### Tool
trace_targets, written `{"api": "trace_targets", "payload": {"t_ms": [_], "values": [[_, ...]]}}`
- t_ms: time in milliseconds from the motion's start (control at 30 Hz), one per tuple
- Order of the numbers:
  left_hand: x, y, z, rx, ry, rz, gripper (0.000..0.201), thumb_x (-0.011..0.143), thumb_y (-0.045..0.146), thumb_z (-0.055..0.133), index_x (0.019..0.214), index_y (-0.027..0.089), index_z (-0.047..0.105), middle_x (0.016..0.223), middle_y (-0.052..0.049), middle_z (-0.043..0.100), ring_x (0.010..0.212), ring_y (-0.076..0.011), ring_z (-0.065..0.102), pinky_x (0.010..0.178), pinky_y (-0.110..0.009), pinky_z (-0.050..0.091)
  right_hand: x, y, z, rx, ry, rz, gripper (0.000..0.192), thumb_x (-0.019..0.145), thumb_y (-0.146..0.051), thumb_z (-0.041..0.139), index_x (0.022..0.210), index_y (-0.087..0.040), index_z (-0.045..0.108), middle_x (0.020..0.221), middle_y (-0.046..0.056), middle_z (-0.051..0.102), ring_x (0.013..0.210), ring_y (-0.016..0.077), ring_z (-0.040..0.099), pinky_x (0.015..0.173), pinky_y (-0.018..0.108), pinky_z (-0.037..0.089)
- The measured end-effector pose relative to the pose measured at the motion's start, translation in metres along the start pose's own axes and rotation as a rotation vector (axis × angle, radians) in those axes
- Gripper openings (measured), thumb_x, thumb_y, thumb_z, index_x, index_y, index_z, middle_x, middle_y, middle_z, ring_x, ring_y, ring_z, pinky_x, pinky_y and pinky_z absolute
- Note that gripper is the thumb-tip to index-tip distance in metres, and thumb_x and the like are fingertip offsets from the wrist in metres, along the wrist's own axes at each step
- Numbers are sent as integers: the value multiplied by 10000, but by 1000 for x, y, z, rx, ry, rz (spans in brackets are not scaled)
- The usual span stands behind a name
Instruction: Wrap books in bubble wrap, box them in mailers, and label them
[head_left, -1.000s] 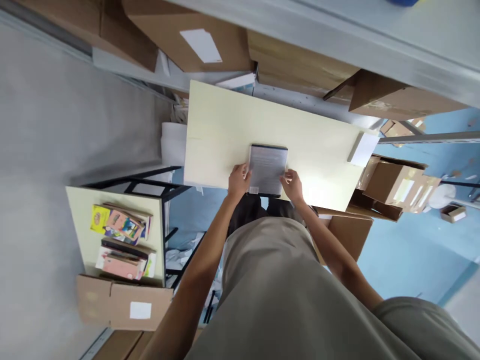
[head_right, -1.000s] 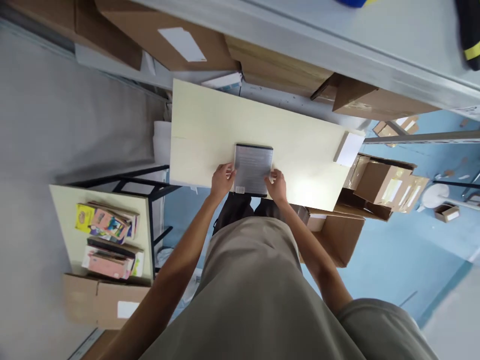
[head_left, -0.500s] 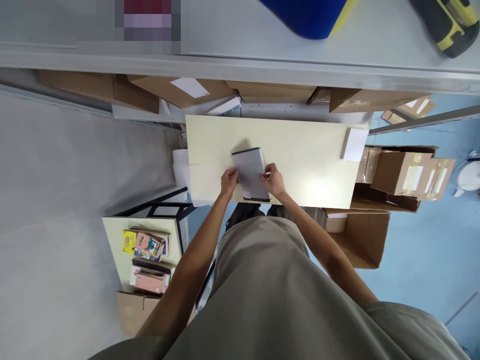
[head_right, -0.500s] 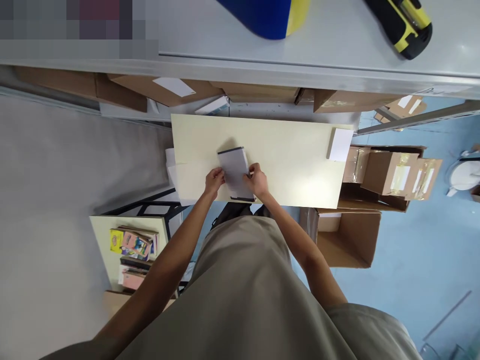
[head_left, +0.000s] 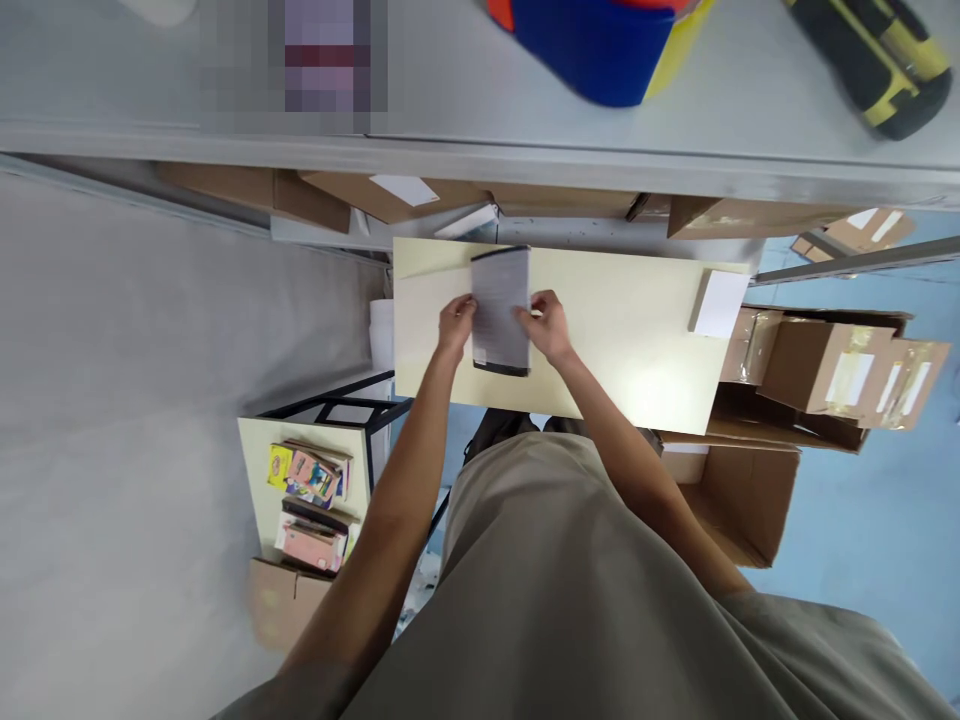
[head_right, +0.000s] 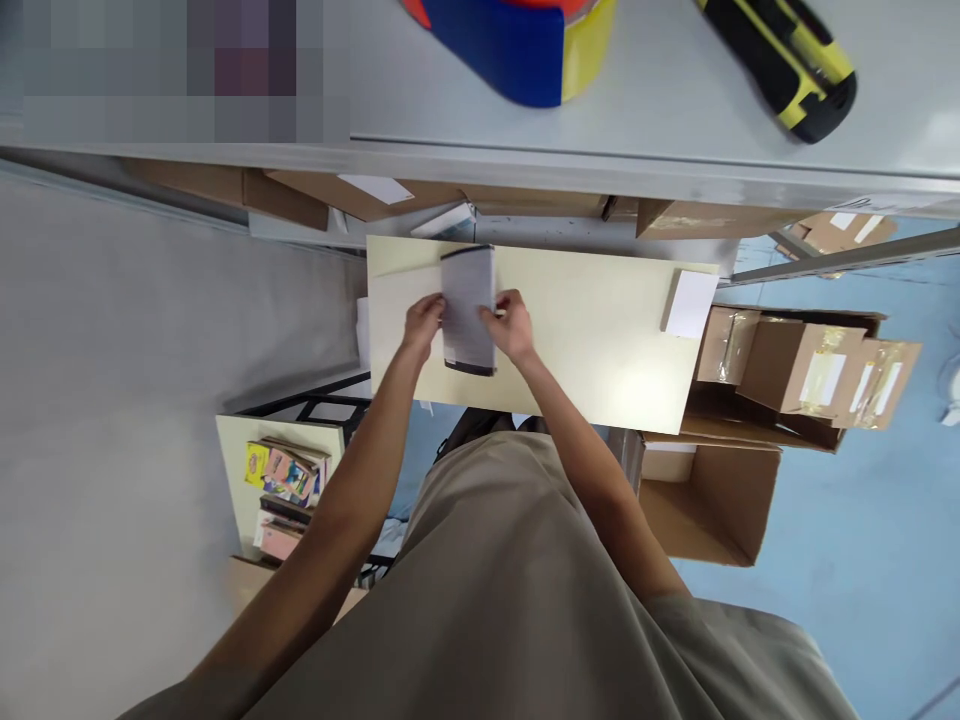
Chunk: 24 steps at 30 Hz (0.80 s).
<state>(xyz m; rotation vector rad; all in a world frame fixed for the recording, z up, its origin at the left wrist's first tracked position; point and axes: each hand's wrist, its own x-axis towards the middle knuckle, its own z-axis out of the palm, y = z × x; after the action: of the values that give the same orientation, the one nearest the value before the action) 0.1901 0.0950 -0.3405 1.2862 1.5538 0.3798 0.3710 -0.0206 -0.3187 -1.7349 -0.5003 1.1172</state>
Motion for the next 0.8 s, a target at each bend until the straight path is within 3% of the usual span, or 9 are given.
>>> {"api": "trace_targets", "payload": {"t_ms": [100, 233, 333, 433, 533, 633, 700, 800], "values": [[-25, 2, 44, -30, -74, -117, 352, 912, 342, 789, 1227, 187, 809, 1174, -126, 835, 1086, -267, 770, 1007, -419, 632, -7, 28, -61, 70, 22, 68, 488, 715, -591, 780, 972, -308, 478, 966, 7, 648, 923, 229, 683, 801, 378, 577], [-62, 1, 91, -13, -187, -142, 365, 918, 277, 813, 1268, 177, 803, 1234, -140, 827, 1044, -262, 792, 971, -415, 653, -23, 56, -127, 28, 61, 228, 526, 688, -610, 833, 944, -299, 494, 936, 19, 694, 889, 230, 687, 773, 381, 587], [-81, 4, 111, 36, -267, -158, 417, 904, 232, 832, 1314, 172, 788, 1275, -142, 823, 1091, -268, 802, 981, -412, 665, -34, 65, -152, -93, 137, 299, 460, 751, -569, 837, 930, -292, 517, 914, 23, 725, 899, 240, 705, 813, 399, 621], [-90, 16, 116, 96, -288, -144, 387, 880, 192, 840, 1263, 166, 786, 1242, -136, 826, 1120, -276, 807, 1005, -421, 671, -44, 58, -162, -173, 202, 288, 381, 776, -470, 858, 911, -282, 555, 913, 25, 738, 897, 256, 731, 881, 442, 648], [-92, 40, 112, 127, -298, -103, 315, 865, 216, 870, 1165, 172, 786, 1115, -124, 837, 1096, -310, 818, 994, -475, 684, -57, 25, -167, -251, 283, 179, 304, 839, -431, 836, 978, -260, 626, 1088, 106, 773, 977, 299, 784, 926, 485, 672], [-92, 81, 111, 133, -287, -14, 361, 829, 239, 930, 1159, 200, 788, 1182, -141, 849, 1205, -355, 809, 1063, -522, 669, -70, -35, -180, -307, 373, -117, 293, 996, -503, 718, 1135, -246, 692, 1261, 187, 769, 1098, 350, 791, 924, 519, 696], [-94, 120, 117, 83, -343, 118, 371, 859, 240, 917, 1208, 210, 796, 1328, -162, 836, 1289, -355, 794, 1129, -511, 647, -73, -88, -194, -361, 431, -391, 320, 1088, -533, 637, 1242, -264, 712, 1291, 172, 771, 1177, 360, 771, 1026, 550, 670], [-105, 197, 133, -63, -505, 458, 360, 999, 311, 812, 1348, 224, 789, 1464, -159, 802, 1361, -322, 774, 1188, -482, 626, -57, -171, -221, -482, 528, -712, 315, 1142, -477, 579, 1350, -274, 700, 1332, 154, 760, 1305, 363, 717, 1154, 571, 591]]}}
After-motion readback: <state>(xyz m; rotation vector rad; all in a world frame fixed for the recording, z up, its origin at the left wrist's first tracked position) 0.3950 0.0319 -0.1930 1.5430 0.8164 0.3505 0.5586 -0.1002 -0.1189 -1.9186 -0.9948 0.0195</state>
